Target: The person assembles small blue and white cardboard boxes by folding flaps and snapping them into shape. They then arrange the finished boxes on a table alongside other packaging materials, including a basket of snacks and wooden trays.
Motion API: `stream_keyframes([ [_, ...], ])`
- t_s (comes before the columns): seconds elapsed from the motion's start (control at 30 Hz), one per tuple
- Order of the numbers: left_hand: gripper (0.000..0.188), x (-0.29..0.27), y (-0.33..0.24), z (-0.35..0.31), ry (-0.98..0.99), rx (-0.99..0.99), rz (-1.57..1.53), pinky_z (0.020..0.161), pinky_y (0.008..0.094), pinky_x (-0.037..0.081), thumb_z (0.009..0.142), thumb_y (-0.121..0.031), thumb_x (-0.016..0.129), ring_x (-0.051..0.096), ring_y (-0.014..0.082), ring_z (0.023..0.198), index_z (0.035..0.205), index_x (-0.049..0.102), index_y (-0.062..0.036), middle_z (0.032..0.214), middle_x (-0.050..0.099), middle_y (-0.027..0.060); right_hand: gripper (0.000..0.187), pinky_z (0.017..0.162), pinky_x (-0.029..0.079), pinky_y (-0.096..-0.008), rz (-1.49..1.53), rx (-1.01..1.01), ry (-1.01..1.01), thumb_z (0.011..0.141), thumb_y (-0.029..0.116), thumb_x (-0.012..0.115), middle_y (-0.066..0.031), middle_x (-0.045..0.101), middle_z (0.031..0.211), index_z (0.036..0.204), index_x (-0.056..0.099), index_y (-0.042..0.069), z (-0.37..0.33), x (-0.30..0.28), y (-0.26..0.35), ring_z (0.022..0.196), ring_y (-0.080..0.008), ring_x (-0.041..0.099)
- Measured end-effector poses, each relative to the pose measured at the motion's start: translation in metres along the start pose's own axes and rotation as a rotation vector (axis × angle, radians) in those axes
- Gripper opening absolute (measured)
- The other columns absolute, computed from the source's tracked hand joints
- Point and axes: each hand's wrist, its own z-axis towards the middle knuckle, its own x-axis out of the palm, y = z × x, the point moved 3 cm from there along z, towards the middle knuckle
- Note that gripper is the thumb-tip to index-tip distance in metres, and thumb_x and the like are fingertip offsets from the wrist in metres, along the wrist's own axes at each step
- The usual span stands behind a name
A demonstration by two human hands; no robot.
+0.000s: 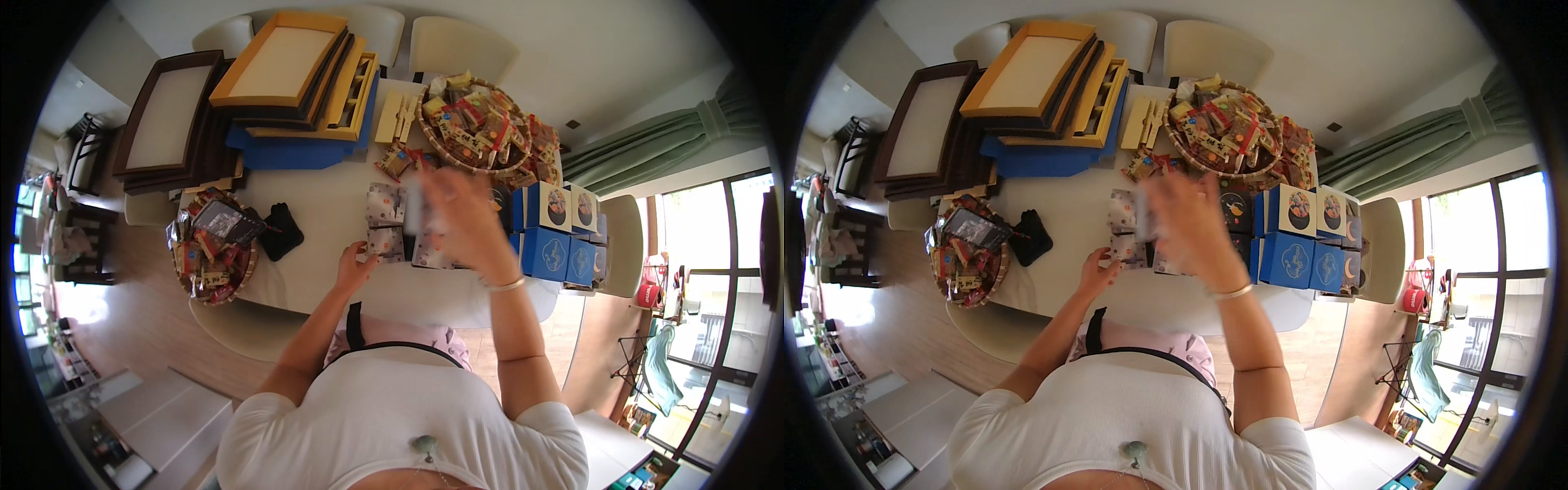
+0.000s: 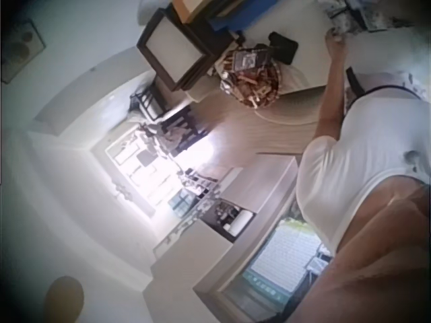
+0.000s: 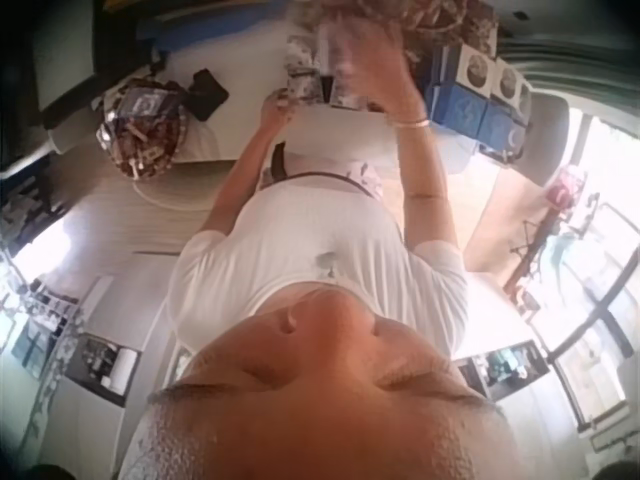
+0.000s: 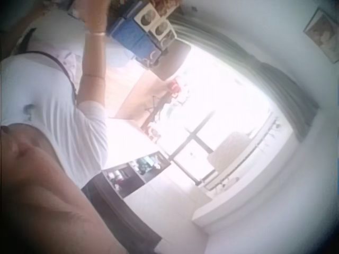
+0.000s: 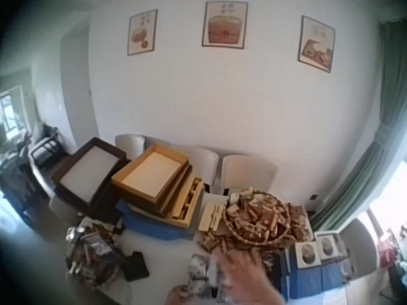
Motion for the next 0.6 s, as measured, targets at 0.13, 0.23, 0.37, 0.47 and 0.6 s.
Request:
stream_keyframes([
  [0.13,0.043,-0.003,0.034,0.015,-0.014,0.100,-0.037,0.056,0.0320,0.057,0.098,-0.022,0.058,0.070,0.0205,0.076,0.135,0.051,-0.0019,0.123,0.057,0.0157,0.084,0.112,0.025,-0.0624,0.103,-0.143,0.218,0.065,0.010,0.077,-0.0169,0.050,0.130,0.142,0.044,0.014,-0.014,0.109,0.047,0.129,-0.0336,0.045],
  [0.23,0.038,-0.008,0.016,0.006,0.028,-0.184,-0.295,0.058,0.0318,0.058,0.103,-0.022,0.048,0.071,0.0201,0.079,0.136,0.051,-0.0039,0.124,0.058,0.0137,0.079,0.111,0.024,-0.0651,-0.045,-0.154,0.174,0.069,0.008,0.074,-0.0179,0.050,0.131,0.142,0.044,0.012,-0.031,0.183,0.039,0.132,-0.0342,0.043],
  [0.37,0.037,-0.014,0.004,-0.006,0.030,-0.258,-0.380,0.063,0.0314,0.058,0.105,-0.026,0.043,0.071,0.0194,0.083,0.136,0.052,-0.0067,0.123,0.059,0.0114,0.071,0.111,0.021,-0.0674,-0.093,-0.090,0.179,0.075,0.004,0.070,-0.0180,0.050,0.133,0.141,0.045,0.010,-0.035,0.205,0.032,0.134,-0.0351,0.041],
  [0.47,0.038,-0.011,0.012,-0.010,0.052,-0.231,-0.377,0.065,0.0313,0.057,0.105,-0.029,0.045,0.070,0.0191,0.085,0.136,0.052,-0.0082,0.123,0.060,0.0103,0.061,0.112,0.018,-0.0679,-0.090,-0.064,0.143,0.079,0.004,0.066,-0.0180,0.050,0.133,0.137,0.049,0.009,-0.036,0.202,0.030,0.134,-0.0350,0.042],
  [0.6,0.039,-0.003,0.011,-0.012,0.047,-0.139,-0.301,0.065,0.0311,0.056,0.103,-0.029,0.050,0.069,0.0190,0.086,0.135,0.053,-0.0070,0.121,0.060,0.0096,0.040,0.113,0.016,-0.0681,-0.041,-0.061,-0.054,0.084,0.007,0.061,-0.0175,0.054,0.128,0.124,0.058,0.007,-0.048,0.182,0.028,0.131,-0.0340,0.046],
])
